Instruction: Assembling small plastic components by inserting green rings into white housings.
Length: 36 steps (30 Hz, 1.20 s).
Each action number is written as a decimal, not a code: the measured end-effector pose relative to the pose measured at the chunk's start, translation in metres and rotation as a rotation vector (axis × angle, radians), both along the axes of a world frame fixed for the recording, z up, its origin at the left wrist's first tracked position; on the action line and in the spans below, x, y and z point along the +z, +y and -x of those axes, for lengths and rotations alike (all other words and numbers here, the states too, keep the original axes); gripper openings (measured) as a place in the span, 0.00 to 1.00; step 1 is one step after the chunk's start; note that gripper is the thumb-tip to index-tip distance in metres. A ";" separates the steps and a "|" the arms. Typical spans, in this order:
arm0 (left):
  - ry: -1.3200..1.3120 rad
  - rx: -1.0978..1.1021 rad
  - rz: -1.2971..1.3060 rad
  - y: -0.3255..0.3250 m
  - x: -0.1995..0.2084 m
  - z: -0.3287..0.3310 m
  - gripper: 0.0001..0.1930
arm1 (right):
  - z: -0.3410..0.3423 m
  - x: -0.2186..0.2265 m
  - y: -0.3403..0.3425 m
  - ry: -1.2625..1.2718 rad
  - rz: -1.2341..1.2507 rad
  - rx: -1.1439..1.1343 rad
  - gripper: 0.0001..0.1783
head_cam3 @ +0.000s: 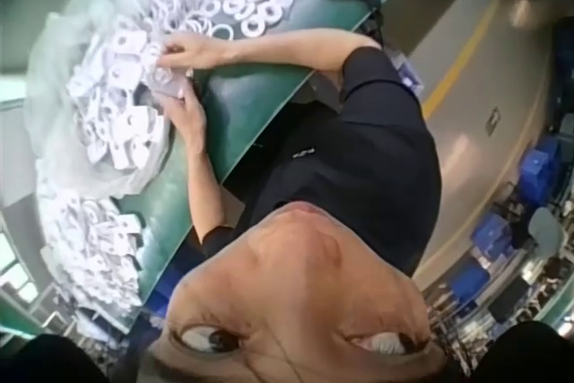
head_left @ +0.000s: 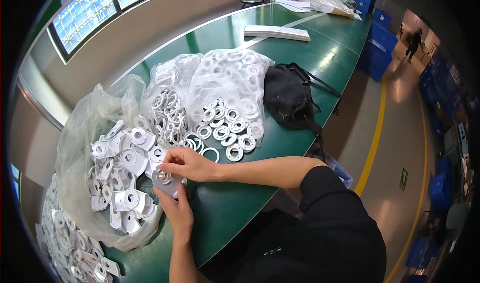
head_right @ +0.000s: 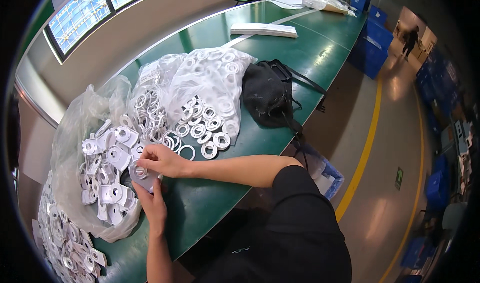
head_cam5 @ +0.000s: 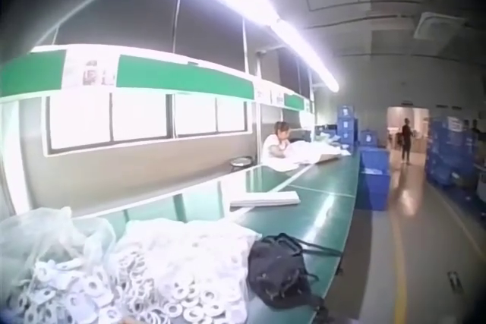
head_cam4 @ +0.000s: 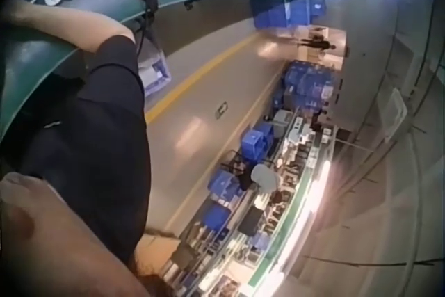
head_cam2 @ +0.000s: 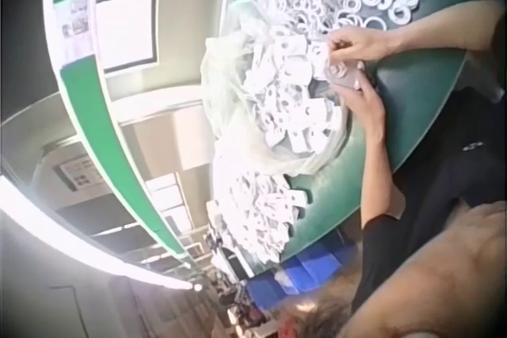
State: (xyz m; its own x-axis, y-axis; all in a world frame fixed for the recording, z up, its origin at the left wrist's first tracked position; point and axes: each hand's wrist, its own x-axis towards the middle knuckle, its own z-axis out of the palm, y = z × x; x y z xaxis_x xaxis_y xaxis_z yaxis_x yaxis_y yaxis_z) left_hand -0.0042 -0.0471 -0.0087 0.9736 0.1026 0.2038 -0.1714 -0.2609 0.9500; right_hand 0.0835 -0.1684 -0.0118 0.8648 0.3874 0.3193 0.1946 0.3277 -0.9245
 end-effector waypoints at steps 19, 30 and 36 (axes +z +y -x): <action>0.298 -0.239 -0.003 0.062 0.045 -0.001 0.21 | -0.008 0.018 -0.029 -0.508 0.696 -0.069 0.17; 0.139 1.009 -0.128 0.577 0.096 0.000 0.26 | -0.016 0.015 -0.027 -0.609 0.707 -0.175 0.10; -0.132 0.777 -0.136 0.632 0.062 0.054 0.31 | -0.036 0.025 -0.055 -0.476 0.888 -0.317 0.10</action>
State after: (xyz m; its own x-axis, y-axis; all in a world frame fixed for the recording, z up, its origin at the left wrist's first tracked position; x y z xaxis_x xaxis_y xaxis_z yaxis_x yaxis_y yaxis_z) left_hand -0.0583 0.5846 0.0538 0.6004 0.7078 0.3723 -0.0018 -0.4643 0.8857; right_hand 0.1199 -0.2232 0.0132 0.8276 0.4266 0.3647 0.5583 -0.5583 -0.6137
